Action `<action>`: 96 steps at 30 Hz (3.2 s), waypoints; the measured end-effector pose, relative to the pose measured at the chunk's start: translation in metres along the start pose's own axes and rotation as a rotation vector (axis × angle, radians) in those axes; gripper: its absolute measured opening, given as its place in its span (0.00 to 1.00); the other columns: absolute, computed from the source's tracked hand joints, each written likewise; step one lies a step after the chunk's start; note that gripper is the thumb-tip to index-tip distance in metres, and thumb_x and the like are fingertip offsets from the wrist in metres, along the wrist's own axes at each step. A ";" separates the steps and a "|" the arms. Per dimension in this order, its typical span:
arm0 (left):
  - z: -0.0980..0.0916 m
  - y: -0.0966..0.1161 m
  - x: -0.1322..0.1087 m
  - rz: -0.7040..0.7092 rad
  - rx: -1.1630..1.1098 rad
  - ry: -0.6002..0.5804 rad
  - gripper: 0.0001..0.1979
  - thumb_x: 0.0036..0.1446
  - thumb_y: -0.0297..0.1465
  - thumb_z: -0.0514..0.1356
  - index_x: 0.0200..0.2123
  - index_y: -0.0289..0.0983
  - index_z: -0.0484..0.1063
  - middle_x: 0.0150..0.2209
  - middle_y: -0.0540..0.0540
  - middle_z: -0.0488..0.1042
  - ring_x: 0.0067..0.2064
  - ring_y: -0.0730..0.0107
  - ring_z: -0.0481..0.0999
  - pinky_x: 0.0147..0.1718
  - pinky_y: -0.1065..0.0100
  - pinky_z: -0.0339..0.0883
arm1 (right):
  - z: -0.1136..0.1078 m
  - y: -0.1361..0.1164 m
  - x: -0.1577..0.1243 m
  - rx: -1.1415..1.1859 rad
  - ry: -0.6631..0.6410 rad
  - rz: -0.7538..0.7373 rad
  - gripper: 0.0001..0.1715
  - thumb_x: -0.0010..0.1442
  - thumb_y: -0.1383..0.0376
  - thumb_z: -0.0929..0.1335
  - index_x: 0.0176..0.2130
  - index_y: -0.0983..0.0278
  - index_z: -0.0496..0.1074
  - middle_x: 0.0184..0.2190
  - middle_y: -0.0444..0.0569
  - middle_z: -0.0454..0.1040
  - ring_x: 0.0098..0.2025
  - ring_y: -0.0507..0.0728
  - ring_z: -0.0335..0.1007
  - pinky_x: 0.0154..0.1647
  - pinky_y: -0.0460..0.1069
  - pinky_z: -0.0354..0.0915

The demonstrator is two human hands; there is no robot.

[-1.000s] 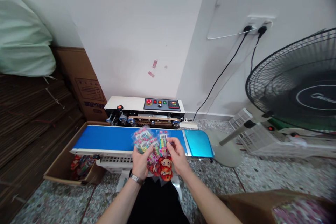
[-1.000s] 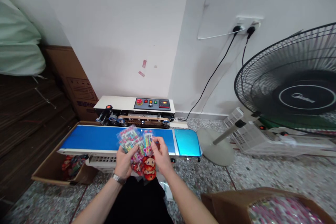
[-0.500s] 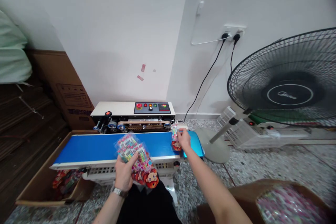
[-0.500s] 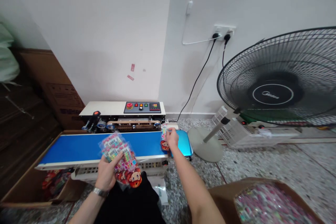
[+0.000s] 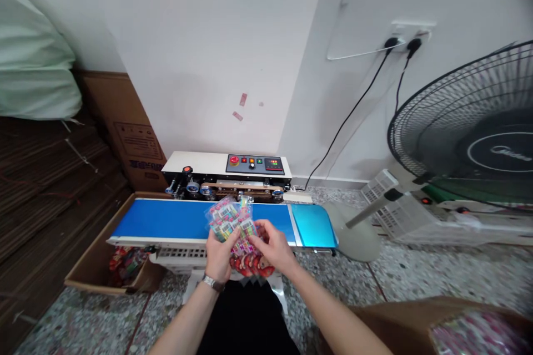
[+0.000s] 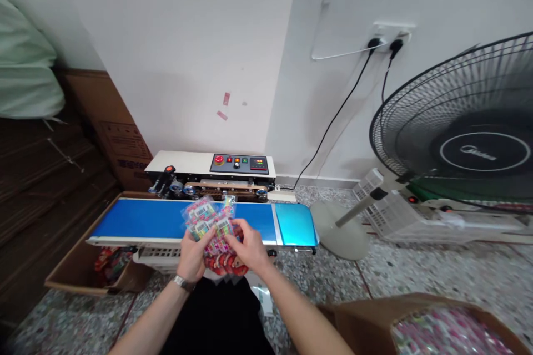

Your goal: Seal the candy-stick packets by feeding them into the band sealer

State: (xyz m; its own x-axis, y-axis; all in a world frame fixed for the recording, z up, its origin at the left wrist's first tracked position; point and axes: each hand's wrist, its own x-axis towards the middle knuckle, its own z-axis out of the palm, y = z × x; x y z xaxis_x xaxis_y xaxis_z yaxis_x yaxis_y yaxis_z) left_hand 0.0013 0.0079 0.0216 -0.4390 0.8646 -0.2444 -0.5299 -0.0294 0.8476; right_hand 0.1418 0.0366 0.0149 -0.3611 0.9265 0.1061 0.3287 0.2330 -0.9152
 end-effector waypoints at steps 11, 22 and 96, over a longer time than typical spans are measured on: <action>-0.013 0.002 0.003 -0.047 -0.004 0.035 0.25 0.36 0.28 0.69 0.41 0.40 0.66 0.36 0.47 0.76 0.36 0.63 0.76 0.37 0.59 0.71 | -0.085 0.097 0.047 -0.121 0.613 0.383 0.22 0.48 0.52 0.66 0.38 0.63 0.62 0.23 0.44 0.71 0.23 0.55 0.68 0.23 0.46 0.60; -0.001 0.004 -0.003 -0.045 0.016 -0.018 0.24 0.37 0.29 0.68 0.40 0.38 0.64 0.35 0.46 0.76 0.35 0.62 0.76 0.37 0.58 0.70 | -0.039 0.041 0.054 -0.232 0.261 0.069 0.22 0.51 0.59 0.66 0.46 0.63 0.64 0.38 0.50 0.71 0.38 0.55 0.68 0.37 0.48 0.62; 0.006 -0.012 -0.021 -0.197 -0.096 -0.219 0.21 0.42 0.29 0.65 0.42 0.36 0.66 0.38 0.43 0.76 0.37 0.61 0.75 0.39 0.58 0.68 | -0.019 0.000 0.013 -0.063 0.349 -0.050 0.15 0.59 0.56 0.59 0.35 0.64 0.68 0.26 0.45 0.69 0.28 0.51 0.64 0.28 0.44 0.59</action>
State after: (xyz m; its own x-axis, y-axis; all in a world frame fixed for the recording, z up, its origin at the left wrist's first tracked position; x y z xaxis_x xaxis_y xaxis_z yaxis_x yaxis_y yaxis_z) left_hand 0.0216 -0.0066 0.0193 -0.1596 0.9456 -0.2835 -0.6598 0.1115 0.7431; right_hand 0.1540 0.0540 0.0233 -0.0619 0.9562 0.2861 0.3757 0.2879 -0.8809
